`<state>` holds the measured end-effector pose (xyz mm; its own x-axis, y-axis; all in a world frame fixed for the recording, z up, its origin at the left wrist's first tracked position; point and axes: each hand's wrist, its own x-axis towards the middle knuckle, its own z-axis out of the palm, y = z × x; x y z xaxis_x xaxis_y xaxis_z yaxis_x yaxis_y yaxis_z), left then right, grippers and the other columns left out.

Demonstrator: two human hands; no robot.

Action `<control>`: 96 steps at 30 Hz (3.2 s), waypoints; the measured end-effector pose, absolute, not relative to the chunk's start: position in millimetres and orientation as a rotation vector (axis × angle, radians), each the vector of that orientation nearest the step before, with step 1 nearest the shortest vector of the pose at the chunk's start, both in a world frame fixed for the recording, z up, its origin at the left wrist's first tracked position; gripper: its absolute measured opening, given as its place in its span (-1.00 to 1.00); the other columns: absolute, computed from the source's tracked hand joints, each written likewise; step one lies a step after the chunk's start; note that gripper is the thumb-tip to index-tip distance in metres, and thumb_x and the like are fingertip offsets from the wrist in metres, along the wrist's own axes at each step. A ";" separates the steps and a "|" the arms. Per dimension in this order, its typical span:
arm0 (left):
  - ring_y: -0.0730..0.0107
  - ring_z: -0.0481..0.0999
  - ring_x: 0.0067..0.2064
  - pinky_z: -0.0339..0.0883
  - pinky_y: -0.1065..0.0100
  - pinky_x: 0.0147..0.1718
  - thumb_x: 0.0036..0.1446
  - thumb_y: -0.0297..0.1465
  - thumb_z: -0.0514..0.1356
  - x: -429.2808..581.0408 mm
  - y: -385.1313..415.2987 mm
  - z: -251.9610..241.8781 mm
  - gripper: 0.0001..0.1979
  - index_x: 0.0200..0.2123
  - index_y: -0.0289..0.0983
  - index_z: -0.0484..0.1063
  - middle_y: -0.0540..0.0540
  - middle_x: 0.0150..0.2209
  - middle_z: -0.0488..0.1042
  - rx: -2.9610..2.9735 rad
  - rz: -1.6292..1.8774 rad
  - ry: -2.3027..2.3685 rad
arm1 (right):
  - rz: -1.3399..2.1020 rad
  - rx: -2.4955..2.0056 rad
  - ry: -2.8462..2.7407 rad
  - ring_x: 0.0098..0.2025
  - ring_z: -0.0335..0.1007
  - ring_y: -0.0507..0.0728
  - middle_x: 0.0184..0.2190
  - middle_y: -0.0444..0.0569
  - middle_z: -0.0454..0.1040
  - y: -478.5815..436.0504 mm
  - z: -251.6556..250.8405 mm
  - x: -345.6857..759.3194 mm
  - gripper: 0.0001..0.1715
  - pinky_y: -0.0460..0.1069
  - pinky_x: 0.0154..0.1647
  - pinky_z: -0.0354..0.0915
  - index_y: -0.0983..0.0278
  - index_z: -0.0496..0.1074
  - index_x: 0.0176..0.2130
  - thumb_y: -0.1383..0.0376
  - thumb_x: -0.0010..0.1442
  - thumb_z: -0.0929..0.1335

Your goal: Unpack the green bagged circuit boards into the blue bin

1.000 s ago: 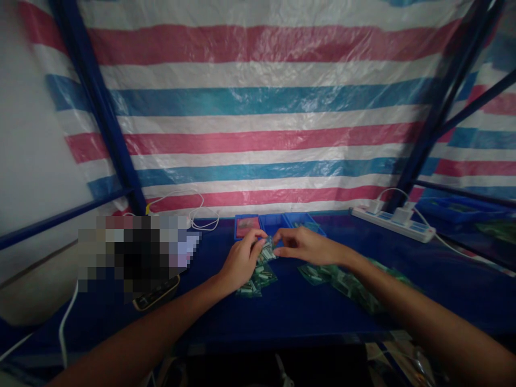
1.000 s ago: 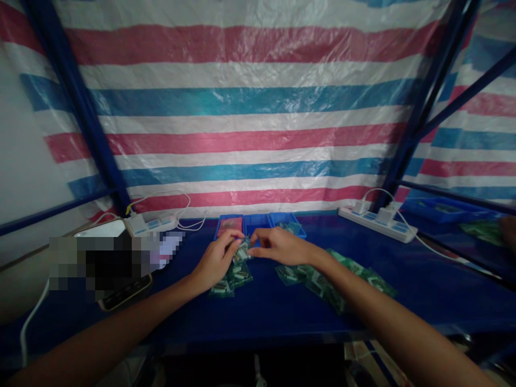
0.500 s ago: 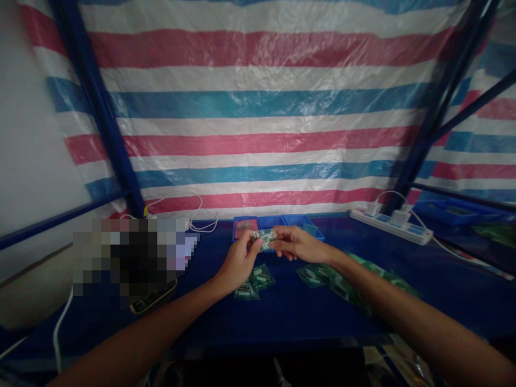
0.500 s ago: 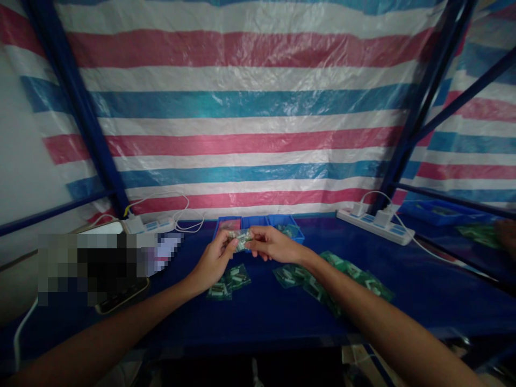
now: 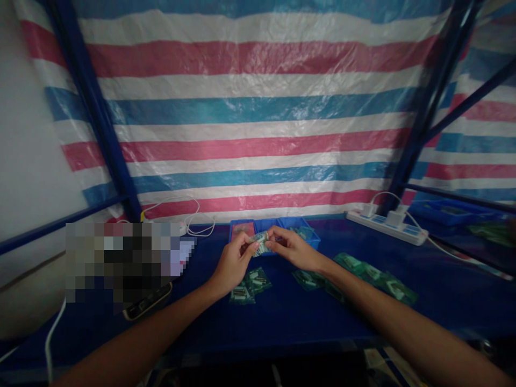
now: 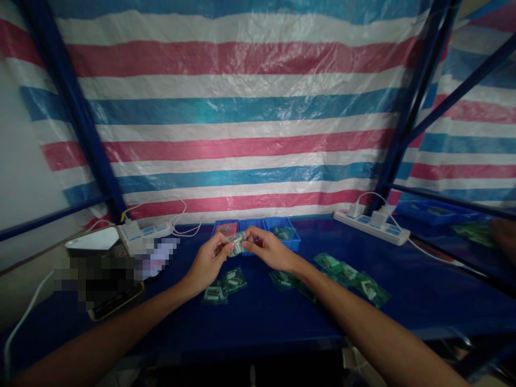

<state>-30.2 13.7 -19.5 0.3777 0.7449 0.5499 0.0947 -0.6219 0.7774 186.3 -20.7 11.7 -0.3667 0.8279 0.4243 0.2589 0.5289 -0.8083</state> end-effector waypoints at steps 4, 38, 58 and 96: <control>0.42 0.31 -0.43 0.11 0.41 -0.44 0.37 -0.12 0.17 -30.0 13.5 -21.0 -0.70 -0.29 -0.22 0.32 0.07 -0.45 0.32 1.975 1.244 0.709 | 0.893 -0.932 -1.838 -0.55 0.10 -0.02 -0.46 -0.22 0.31 -23.5 13.2 184.4 -0.62 -0.08 -0.57 0.00 0.21 0.30 -0.26 0.00 0.36 0.41; 0.41 0.41 -0.45 0.16 0.40 -0.42 0.40 -0.17 0.11 -31.4 5.4 -13.6 -0.72 -0.29 -0.23 0.38 0.06 -0.49 0.41 2.093 1.237 0.788 | 0.778 -0.970 -1.734 -0.53 0.08 0.00 -0.52 -0.21 0.30 -23.6 13.7 182.7 -0.48 -0.06 -0.54 -0.03 0.23 0.34 -0.32 -0.14 0.28 0.43; 0.39 0.48 -0.38 0.29 0.38 -0.34 0.46 -0.14 0.04 -30.2 6.5 -19.9 -0.71 -0.21 -0.21 0.35 -0.01 -0.34 0.52 2.045 1.177 0.681 | 0.819 -0.958 -1.800 -0.54 0.07 -0.01 -0.51 -0.23 0.28 -22.0 8.5 184.0 -0.52 -0.07 -0.53 -0.03 0.21 0.28 -0.31 -0.09 0.35 0.40; 0.38 0.41 -0.41 0.19 0.38 -0.38 0.42 -0.16 0.09 -32.1 6.6 -15.1 -0.70 -0.29 -0.23 0.36 0.03 -0.42 0.43 2.092 1.186 0.741 | 0.939 -0.947 -1.817 -0.61 0.09 -0.03 -0.56 -0.29 0.19 -23.0 8.3 186.2 -0.53 -0.10 -0.62 -0.02 0.21 0.33 -0.23 -0.12 0.33 0.40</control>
